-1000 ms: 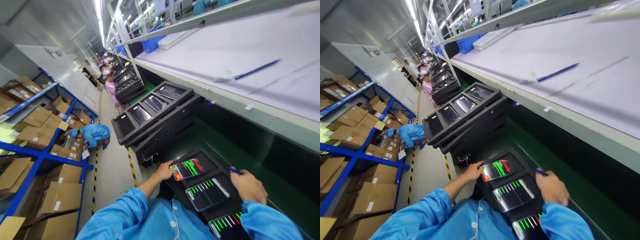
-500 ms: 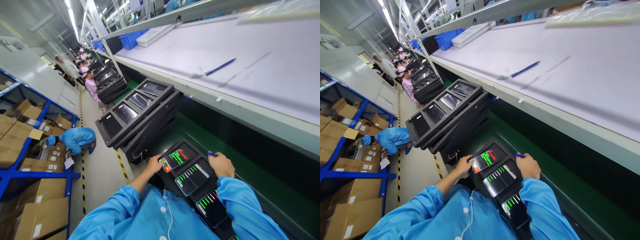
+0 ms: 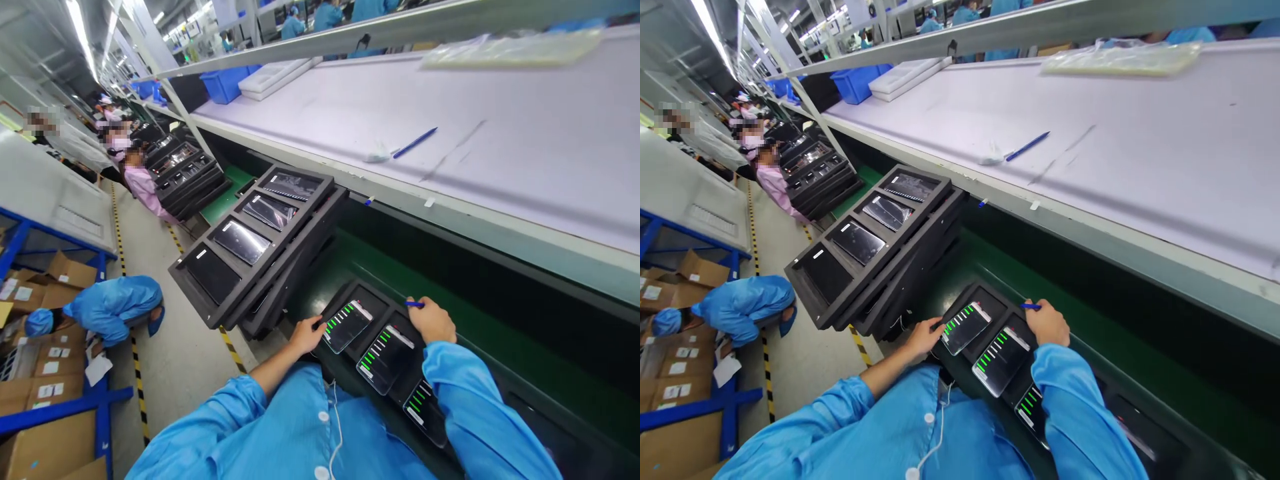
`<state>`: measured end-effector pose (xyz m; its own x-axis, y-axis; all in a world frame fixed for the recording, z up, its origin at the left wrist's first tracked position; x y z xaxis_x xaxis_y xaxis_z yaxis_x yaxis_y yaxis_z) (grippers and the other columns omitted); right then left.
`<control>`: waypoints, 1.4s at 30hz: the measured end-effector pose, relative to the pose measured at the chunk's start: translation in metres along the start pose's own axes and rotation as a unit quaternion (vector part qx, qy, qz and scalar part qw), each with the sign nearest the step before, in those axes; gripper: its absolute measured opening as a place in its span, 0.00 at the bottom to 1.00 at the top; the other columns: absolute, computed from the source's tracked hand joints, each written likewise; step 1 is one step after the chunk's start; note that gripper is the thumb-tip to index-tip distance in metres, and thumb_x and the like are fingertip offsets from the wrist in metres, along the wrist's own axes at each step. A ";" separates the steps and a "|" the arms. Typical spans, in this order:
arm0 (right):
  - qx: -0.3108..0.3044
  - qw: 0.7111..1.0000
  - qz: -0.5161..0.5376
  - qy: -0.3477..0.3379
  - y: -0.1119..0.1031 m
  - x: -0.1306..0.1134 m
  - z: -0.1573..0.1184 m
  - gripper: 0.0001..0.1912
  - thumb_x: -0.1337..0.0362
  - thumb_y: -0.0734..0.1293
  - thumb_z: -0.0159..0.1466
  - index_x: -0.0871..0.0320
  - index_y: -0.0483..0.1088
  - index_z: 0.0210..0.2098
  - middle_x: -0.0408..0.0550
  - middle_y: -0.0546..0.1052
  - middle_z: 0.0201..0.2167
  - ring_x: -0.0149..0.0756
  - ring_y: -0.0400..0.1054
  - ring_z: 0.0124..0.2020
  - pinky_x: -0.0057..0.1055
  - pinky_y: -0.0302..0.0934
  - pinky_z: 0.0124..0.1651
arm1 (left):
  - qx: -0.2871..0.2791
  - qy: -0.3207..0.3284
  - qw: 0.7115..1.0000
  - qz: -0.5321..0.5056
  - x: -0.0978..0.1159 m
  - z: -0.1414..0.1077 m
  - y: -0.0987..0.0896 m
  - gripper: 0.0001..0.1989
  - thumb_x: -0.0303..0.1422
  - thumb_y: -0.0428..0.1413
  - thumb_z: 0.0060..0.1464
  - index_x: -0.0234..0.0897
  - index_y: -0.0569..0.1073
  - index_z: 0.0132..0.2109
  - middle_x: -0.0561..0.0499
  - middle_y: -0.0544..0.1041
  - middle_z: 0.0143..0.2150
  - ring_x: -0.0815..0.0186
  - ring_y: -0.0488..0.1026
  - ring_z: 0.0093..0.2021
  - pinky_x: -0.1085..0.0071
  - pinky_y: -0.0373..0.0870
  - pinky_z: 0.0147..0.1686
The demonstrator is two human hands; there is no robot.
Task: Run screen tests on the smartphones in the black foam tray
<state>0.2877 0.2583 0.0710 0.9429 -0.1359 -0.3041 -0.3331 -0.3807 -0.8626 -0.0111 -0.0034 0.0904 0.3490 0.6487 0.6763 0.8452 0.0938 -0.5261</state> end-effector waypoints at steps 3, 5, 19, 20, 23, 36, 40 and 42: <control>0.000 1.000 0.002 0.019 0.000 0.002 0.002 0.24 0.46 0.61 0.74 0.56 0.80 0.48 0.63 0.82 0.39 0.56 0.79 0.45 0.46 0.70 0.49 | -0.012 0.019 1.000 0.000 0.002 0.006 0.001 0.25 0.42 0.60 0.68 0.38 0.79 0.67 0.42 0.85 0.58 0.55 0.84 0.51 0.60 0.77 0.62; 0.005 0.999 0.018 0.027 -0.002 0.000 -0.002 0.22 0.46 0.61 0.73 0.56 0.79 0.47 0.61 0.81 0.38 0.55 0.78 0.44 0.45 0.69 0.49 | -0.013 0.031 0.999 0.011 0.007 0.010 0.002 0.22 0.41 0.61 0.68 0.37 0.80 0.64 0.41 0.84 0.60 0.54 0.83 0.54 0.60 0.76 0.63; 0.232 0.932 0.277 0.035 -0.028 0.072 -0.193 0.26 0.34 0.62 0.68 0.51 0.67 0.40 0.58 0.83 0.51 0.56 0.74 0.57 0.51 0.65 0.63 | -0.028 0.085 0.995 -0.034 0.027 0.057 0.022 0.19 0.35 0.68 0.61 0.38 0.76 0.57 0.41 0.81 0.59 0.54 0.79 0.61 0.58 0.72 0.66; 0.244 0.927 0.276 0.070 -0.028 0.086 -0.208 0.26 0.34 0.62 0.68 0.51 0.67 0.40 0.58 0.83 0.51 0.57 0.74 0.57 0.52 0.65 0.63 | -0.030 0.087 0.995 -0.048 0.024 0.058 0.022 0.19 0.35 0.68 0.61 0.38 0.76 0.57 0.41 0.82 0.59 0.55 0.79 0.60 0.58 0.73 0.65; 0.268 0.917 0.268 0.124 -0.026 0.107 -0.244 0.25 0.35 0.63 0.69 0.51 0.68 0.41 0.58 0.83 0.51 0.61 0.74 0.59 0.55 0.66 0.63 | -0.039 0.080 0.992 -0.091 0.016 0.061 0.019 0.15 0.35 0.66 0.63 0.38 0.77 0.54 0.41 0.83 0.57 0.56 0.80 0.58 0.59 0.75 0.62; 0.224 0.929 0.293 0.031 0.025 0.042 -0.263 0.28 0.32 0.62 0.70 0.51 0.70 0.40 0.58 0.82 0.53 0.53 0.73 0.54 0.49 0.64 0.61 | -0.078 0.091 0.980 -0.157 0.017 0.075 0.027 0.15 0.34 0.64 0.65 0.38 0.78 0.57 0.40 0.82 0.59 0.55 0.78 0.62 0.57 0.74 0.65; 0.297 0.908 0.280 0.090 0.009 0.090 -0.280 0.27 0.34 0.64 0.69 0.53 0.69 0.42 0.59 0.81 0.54 0.52 0.72 0.55 0.49 0.63 0.62 | -0.065 0.093 0.974 -0.197 0.019 0.082 0.030 0.13 0.41 0.64 0.66 0.38 0.80 0.51 0.40 0.83 0.54 0.54 0.80 0.57 0.57 0.75 0.62; 0.372 0.869 0.286 0.155 -0.001 0.130 -0.299 0.26 0.37 0.66 0.68 0.55 0.69 0.43 0.57 0.80 0.50 0.49 0.73 0.52 0.47 0.66 0.60 | -0.056 0.090 0.969 -0.222 0.018 0.087 0.031 0.14 0.45 0.65 0.65 0.38 0.80 0.47 0.41 0.84 0.50 0.54 0.81 0.54 0.58 0.75 0.59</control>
<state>0.4101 -0.0325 0.1527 0.5390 -0.3920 -0.7455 -0.5457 0.5117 -0.6636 -0.0138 0.0774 0.0414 -0.0029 0.4193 0.9079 0.9632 0.2450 -0.1101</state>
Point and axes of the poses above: each hand's wrist, its own z-axis towards the middle knuckle, its own y-axis out of the palm, x = y × z, the point moved 9 cm from there along z, towards the middle knuckle
